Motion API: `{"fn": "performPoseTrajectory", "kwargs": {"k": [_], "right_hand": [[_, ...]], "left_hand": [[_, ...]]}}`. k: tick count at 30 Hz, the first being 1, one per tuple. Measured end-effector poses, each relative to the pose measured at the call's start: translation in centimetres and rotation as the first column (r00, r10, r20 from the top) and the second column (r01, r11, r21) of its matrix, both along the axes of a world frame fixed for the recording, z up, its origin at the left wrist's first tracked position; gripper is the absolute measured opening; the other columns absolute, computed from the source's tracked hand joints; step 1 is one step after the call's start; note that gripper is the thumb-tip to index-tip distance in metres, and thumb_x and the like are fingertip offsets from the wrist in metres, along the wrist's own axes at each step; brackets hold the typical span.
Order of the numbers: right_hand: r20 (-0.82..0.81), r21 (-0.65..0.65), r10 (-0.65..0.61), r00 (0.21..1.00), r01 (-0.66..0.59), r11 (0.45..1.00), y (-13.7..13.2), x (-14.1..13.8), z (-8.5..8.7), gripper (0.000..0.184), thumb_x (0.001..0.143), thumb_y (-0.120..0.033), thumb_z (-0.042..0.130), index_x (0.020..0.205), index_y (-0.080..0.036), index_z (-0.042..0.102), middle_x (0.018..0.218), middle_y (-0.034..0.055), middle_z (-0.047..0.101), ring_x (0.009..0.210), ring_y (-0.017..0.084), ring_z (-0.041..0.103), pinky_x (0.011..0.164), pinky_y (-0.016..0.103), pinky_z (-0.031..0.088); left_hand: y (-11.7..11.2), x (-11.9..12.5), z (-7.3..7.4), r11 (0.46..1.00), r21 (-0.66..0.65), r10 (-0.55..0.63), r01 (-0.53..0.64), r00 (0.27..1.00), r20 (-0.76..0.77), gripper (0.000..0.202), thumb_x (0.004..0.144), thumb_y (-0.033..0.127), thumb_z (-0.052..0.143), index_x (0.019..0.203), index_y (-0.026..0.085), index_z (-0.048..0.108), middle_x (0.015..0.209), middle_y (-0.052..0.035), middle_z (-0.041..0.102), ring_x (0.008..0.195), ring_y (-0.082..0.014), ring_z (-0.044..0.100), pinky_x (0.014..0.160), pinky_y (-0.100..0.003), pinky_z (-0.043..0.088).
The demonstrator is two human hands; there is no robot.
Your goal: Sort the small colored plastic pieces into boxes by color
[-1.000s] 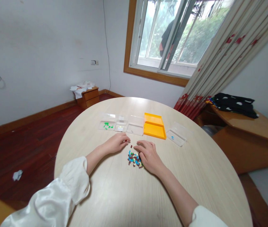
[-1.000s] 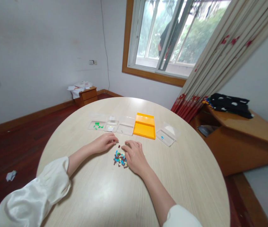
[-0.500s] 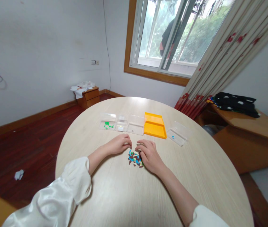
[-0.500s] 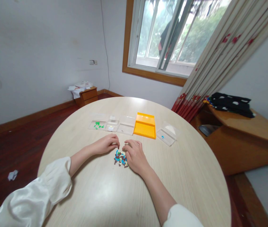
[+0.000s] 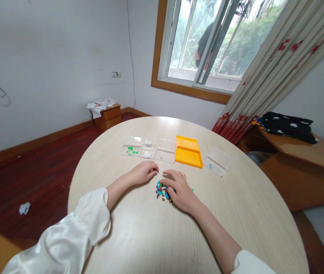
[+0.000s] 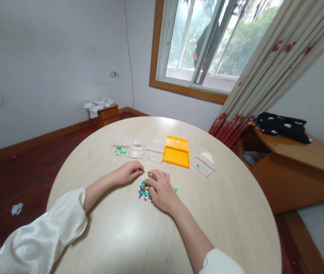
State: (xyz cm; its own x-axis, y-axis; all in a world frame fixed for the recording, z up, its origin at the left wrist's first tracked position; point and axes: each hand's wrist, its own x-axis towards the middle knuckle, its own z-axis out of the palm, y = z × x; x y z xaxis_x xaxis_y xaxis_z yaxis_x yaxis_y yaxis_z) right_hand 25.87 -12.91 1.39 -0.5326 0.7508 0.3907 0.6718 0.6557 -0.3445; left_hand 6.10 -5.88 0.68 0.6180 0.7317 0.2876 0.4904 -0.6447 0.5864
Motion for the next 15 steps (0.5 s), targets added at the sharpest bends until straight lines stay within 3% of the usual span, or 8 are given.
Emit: {"fn": "performPoseTrajectory", "kwargs": {"k": [8, 12, 15], "right_hand": [[-0.019, 0.014, -0.046, 0.999, 0.046, 0.999, 0.4, 0.3, -0.5, 0.037, 0.079, -0.005, 0.037, 0.099, -0.021, 0.063, 0.116, 0.0102, 0.055, 0.114, 0.023, 0.044, 0.096, 0.048, 0.034], [-0.004, 0.007, -0.041, 0.999, 0.041, 0.999, 0.5, 0.1, -0.6, 0.036, 0.079, -0.004, 0.036, 0.099, -0.021, 0.062, 0.116, 0.0101, 0.055, 0.114, 0.023, 0.044, 0.096, 0.046, 0.035], [0.008, 0.001, -0.033, 0.999, 0.033, 0.999, 0.5, -0.1, -0.5, 0.036, 0.079, -0.004, 0.036, 0.099, -0.02, 0.061, 0.116, 0.0105, 0.055, 0.115, 0.023, 0.044, 0.096, 0.046, 0.034]], "left_hand": [[0.1, 0.5, -0.2, 0.98, -0.125, 0.171, -0.153, 0.974, 0.148, 0.012, 0.08, 0.022, 0.052, 0.076, 0.015, 0.061, 0.059, 0.0015, 0.056, 0.057, -0.0116, 0.048, 0.054, -0.023, 0.036], [1.4, 1.6, -0.3, 0.936, -0.278, 0.309, -0.217, 0.883, 0.352, 0.012, 0.078, 0.022, 0.054, 0.077, 0.014, 0.063, 0.057, 0.0015, 0.057, 0.054, -0.0112, 0.051, 0.054, -0.023, 0.039], [2.5, 2.6, -0.3, 0.91, -0.325, 0.391, -0.258, 0.794, 0.466, 0.013, 0.076, 0.018, 0.056, 0.083, 0.013, 0.066, 0.068, -0.0026, 0.065, 0.063, -0.0131, 0.058, 0.063, -0.025, 0.044]]}}
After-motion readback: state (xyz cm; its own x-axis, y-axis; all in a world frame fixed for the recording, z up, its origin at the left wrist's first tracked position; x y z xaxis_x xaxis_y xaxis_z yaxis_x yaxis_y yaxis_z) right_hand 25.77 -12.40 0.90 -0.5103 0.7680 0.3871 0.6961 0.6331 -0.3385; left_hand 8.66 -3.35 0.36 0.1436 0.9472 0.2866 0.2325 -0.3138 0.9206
